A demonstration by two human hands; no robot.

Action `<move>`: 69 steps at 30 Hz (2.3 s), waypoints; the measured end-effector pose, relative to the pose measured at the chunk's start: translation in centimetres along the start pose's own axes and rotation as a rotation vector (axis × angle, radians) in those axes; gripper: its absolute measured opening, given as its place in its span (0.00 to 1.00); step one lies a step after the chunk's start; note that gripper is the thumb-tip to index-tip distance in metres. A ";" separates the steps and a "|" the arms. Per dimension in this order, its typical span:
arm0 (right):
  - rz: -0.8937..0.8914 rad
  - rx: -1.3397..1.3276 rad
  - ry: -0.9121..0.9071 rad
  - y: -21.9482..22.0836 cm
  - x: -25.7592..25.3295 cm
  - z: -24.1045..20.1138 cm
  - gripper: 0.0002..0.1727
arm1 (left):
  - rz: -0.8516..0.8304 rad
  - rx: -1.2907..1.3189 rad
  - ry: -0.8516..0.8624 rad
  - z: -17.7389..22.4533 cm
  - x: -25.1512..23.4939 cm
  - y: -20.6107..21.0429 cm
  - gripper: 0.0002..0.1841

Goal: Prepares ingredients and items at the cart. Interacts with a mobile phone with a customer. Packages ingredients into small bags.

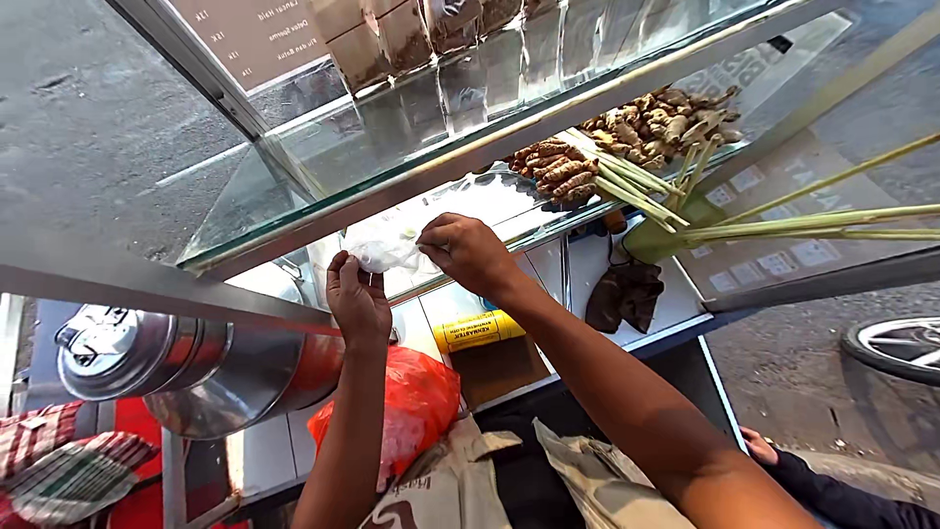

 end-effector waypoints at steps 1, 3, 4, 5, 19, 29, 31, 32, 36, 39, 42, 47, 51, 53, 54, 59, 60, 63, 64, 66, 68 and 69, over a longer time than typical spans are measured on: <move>0.011 -0.010 -0.016 0.5 0.0 0.4 0.07 | 0.006 -0.004 -0.010 -0.1 0.1 0.0 0.07; 0.030 0.010 -0.020 0.7 0.0 0.4 0.08 | 0.008 -0.007 -0.005 0.1 0.3 0.1 0.07; 0.064 0.023 -0.025 0.2 -0.2 -0.2 0.09 | 0.000 -0.015 0.008 0.4 0.4 0.2 0.07; 0.110 0.035 -0.043 -0.5 -0.4 -1.0 0.09 | -0.013 -0.030 0.018 0.6 0.3 0.3 0.07; 0.097 -0.174 -0.171 -0.8 3.0 -4.4 0.07 | -0.322 -0.193 0.158 1.6 2.9 0.1 0.12; -0.062 -0.293 -0.070 0.8 4.0 -2.6 0.38 | -0.689 -0.157 0.206 2.2 4.8 1.5 0.11; -0.129 -0.281 -0.072 1.8 4.0 -2.5 0.43 | -0.731 -0.168 0.179 1.9 5.0 1.6 0.09; -0.137 -0.270 -0.077 2.0 4.1 -2.5 0.39 | -0.737 -0.176 0.178 1.7 5.1 1.6 0.08; -0.158 -0.186 -0.074 1.5 4.6 -2.8 0.15 | -0.695 -0.412 0.208 1.4 5.4 1.2 0.08; -0.146 -0.166 -0.057 1.0 4.9 -2.9 0.09 | -0.633 -0.711 0.237 0.9 5.7 0.9 0.09; -0.091 -0.207 -0.052 0.4 5.3 -3.1 0.09 | -0.614 -0.866 0.290 0.3 5.8 0.4 0.17; -0.016 -0.401 -0.125 -0.3 6.3 -3.4 0.12 | -0.700 -0.941 0.250 0.3 6.4 0.6 0.24; 0.050 -0.219 0.055 -0.7 7.0 -2.3 0.24 | -0.710 -0.799 0.161 -0.4 7.0 1.6 0.14; 0.043 -0.221 0.246 -0.9 7.5 -1.2 0.32 | -0.702 -0.695 0.154 -1.0 6.9 2.2 0.09; 0.034 -0.284 0.324 -0.9 7.6 -0.7 0.31 | -0.704 -0.675 0.158 -1.2 7.0 2.6 0.07; 0.153 -0.687 0.334 -0.5 7.7 0.8 0.18 | -0.705 -1.002 0.206 -2.4 5.7 3.6 0.21; 0.144 -0.713 0.265 -0.5 7.7 0.8 0.18 | -0.708 -1.027 0.181 -2.5 5.5 3.5 0.19; 0.083 -0.542 0.107 -0.4 7.2 0.8 0.18 | -0.679 -0.875 0.012 -2.6 5.5 3.3 0.13; 0.061 -0.505 0.087 -0.2 6.9 0.8 0.15 | -0.657 -0.777 -0.089 -2.9 5.6 3.1 0.12; -0.001 -0.489 0.052 0.2 6.1 0.9 0.10 | -0.568 -0.612 -0.228 -3.5 5.9 2.5 0.14; -0.055 -0.451 -0.021 0.2 4.8 1.4 0.06 | -0.478 -0.573 -0.225 -3.1 6.6 1.7 0.17; -0.043 -0.406 -0.028 -0.2 3.9 1.9 0.05 | -0.490 -0.608 -0.167 -2.5 7.1 1.1 0.20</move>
Point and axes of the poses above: each hand's wrist, its own x-axis away from the middle knuckle, its own y-axis out of the palm, z = x × y, the point moved 5 cm from there along -x, towards the middle knuckle, and after that the axes turned 5 degrees about -y, right-handed, at the moved point
